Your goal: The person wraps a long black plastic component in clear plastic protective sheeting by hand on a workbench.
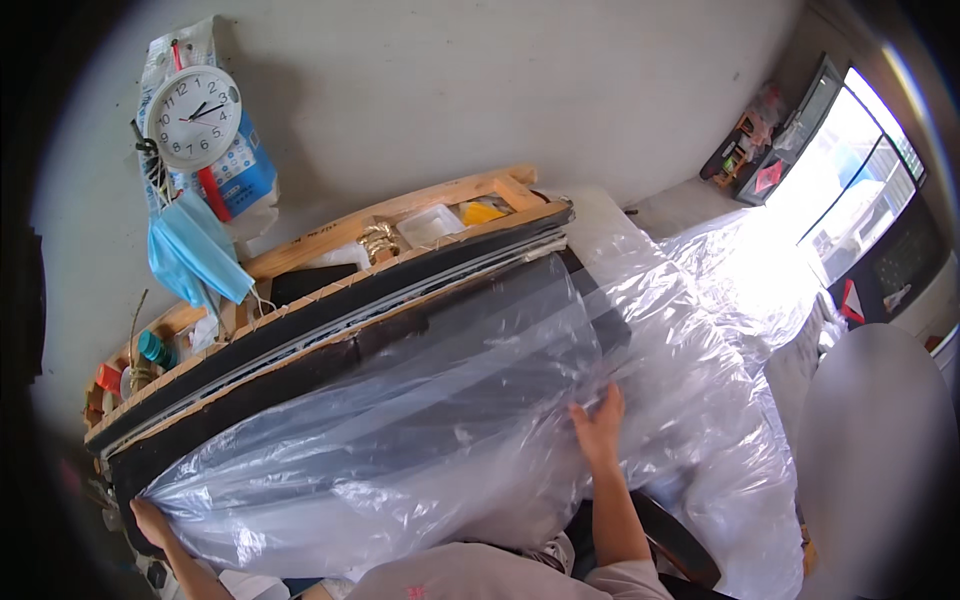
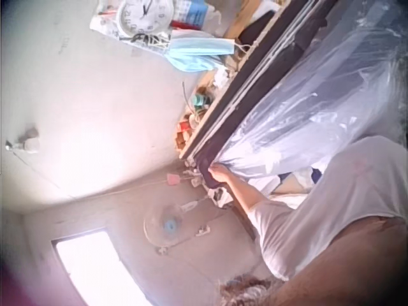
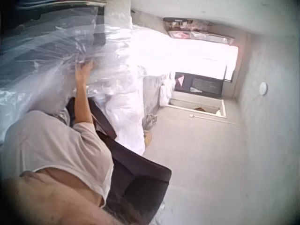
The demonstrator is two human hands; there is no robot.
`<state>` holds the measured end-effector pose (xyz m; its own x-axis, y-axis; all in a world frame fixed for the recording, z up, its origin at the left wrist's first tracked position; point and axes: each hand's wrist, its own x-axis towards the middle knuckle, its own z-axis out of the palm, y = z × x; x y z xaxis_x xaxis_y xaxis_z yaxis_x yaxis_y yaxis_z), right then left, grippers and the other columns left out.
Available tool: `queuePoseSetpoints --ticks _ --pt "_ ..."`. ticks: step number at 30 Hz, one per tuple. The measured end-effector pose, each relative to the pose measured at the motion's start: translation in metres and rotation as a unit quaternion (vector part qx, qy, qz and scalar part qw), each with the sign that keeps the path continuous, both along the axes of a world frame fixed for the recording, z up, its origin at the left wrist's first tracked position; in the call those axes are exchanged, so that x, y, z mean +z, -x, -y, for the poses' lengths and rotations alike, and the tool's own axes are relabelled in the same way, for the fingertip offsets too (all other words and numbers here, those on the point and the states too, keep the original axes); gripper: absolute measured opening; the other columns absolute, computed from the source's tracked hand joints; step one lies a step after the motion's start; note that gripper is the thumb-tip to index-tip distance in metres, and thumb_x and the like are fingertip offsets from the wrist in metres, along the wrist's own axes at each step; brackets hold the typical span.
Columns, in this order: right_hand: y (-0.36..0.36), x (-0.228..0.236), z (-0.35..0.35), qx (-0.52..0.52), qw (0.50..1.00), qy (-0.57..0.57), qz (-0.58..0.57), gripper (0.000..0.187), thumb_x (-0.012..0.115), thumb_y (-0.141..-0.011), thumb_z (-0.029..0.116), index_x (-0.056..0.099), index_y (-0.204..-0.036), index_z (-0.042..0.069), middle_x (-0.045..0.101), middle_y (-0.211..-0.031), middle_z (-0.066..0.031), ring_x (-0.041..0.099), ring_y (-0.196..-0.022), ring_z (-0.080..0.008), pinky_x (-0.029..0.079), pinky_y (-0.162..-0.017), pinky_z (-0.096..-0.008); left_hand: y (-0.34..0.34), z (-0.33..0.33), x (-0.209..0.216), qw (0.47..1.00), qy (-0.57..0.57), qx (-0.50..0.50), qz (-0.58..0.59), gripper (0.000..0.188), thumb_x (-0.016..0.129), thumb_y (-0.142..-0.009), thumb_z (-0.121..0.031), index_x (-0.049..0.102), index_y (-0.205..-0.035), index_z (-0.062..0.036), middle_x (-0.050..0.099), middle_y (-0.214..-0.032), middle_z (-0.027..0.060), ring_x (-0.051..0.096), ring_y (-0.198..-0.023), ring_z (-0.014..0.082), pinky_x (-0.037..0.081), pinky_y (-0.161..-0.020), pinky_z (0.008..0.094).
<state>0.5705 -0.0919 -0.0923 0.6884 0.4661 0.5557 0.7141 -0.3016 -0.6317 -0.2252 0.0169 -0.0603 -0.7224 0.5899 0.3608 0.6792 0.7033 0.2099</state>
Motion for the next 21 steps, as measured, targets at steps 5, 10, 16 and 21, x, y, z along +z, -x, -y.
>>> queuePoseSetpoints --ticks 5,10,16,21 --pt "-0.022 0.032 0.007 0.133 0.936 0.107 -0.307 0.012 0.054 -0.083 0.008 0.056 -0.093 0.001 0.056 -0.068 -0.0113 0.051 -0.055 -0.0178 0.042 -0.052 -0.0320 0.016 0.009 -0.004 1.000 -0.013 0.003 -0.016 0.046 0.029 -0.092 -0.042 0.050 -0.113 -0.0074 0.057 -0.104 0.0207 0.053 -0.095 0.0421 0.043 -0.075 0.0486" --pt "-0.011 0.104 -0.066 0.120 0.976 0.081 0.165 0.026 0.052 -0.083 0.015 0.050 -0.106 0.002 0.052 -0.110 -0.0144 0.053 -0.094 -0.0289 0.042 -0.080 -0.0370 0.036 0.004 -0.019 0.997 -0.019 -0.041 -0.056 0.040 0.029 -0.094 -0.035 0.049 -0.115 -0.0087 0.057 -0.104 0.0208 0.054 -0.094 0.0394 0.044 -0.074 0.0450" --pt "-0.018 0.077 -0.108 0.145 0.913 0.326 0.197 0.049 0.044 -0.087 0.034 0.043 -0.122 0.000 0.036 -0.134 -0.0149 0.027 -0.127 -0.0289 0.018 -0.103 -0.0485 0.030 0.006 -0.010 0.999 -0.015 -0.032 -0.023 0.038 0.030 -0.094 -0.034 0.050 -0.110 -0.0063 0.058 -0.102 0.0209 0.055 -0.090 0.0405 0.044 -0.071 0.0452" --pt "0.002 0.096 -0.109 0.227 0.905 0.300 0.199 0.052 0.041 -0.088 0.036 0.038 -0.127 0.000 0.031 -0.137 -0.0136 0.025 -0.129 -0.0280 0.017 -0.104 -0.0476 0.033 0.019 -0.003 0.996 -0.066 -0.058 -0.015 0.036 0.034 -0.094 -0.030 0.050 -0.108 -0.0005 0.057 -0.100 0.0222 0.055 -0.090 0.0364 0.044 -0.075 0.0388"
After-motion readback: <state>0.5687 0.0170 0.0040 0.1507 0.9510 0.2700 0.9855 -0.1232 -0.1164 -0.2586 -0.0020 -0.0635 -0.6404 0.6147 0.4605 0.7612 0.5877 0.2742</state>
